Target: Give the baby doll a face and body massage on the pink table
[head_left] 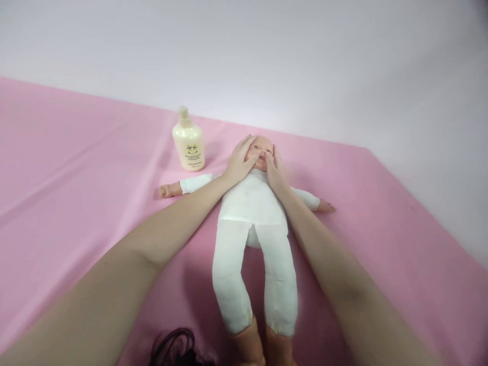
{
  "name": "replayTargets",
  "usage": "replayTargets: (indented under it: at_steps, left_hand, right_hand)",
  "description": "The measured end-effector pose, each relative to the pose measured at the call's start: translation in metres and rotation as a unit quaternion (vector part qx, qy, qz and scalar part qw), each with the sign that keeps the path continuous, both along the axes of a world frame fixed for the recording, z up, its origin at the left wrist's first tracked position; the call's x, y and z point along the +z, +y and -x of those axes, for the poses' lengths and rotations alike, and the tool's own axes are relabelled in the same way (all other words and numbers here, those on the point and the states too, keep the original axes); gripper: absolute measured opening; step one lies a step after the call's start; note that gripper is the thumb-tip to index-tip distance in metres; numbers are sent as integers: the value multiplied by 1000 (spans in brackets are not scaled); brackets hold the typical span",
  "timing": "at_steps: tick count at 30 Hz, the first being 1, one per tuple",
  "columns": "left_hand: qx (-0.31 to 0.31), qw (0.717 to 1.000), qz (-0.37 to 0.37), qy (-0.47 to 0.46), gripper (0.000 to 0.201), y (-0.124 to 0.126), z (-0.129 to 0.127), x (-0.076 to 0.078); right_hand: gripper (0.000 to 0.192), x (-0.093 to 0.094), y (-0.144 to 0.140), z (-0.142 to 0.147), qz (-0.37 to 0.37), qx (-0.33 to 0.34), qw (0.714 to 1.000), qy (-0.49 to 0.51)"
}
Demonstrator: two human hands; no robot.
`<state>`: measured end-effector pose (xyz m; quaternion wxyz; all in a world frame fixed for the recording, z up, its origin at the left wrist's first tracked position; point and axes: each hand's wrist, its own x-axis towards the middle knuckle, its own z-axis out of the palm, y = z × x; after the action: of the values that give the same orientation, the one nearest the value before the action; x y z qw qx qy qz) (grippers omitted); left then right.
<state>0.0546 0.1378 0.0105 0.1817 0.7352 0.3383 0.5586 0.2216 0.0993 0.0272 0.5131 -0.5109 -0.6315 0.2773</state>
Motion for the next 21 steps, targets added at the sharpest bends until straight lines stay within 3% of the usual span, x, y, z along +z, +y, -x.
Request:
replayTargets:
  at_steps: [21]
  left_hand:
    - [-10, 1000, -3, 0, 73, 0, 1, 2]
  right_hand:
    - [99, 2, -2, 0, -1, 12, 1000, -1]
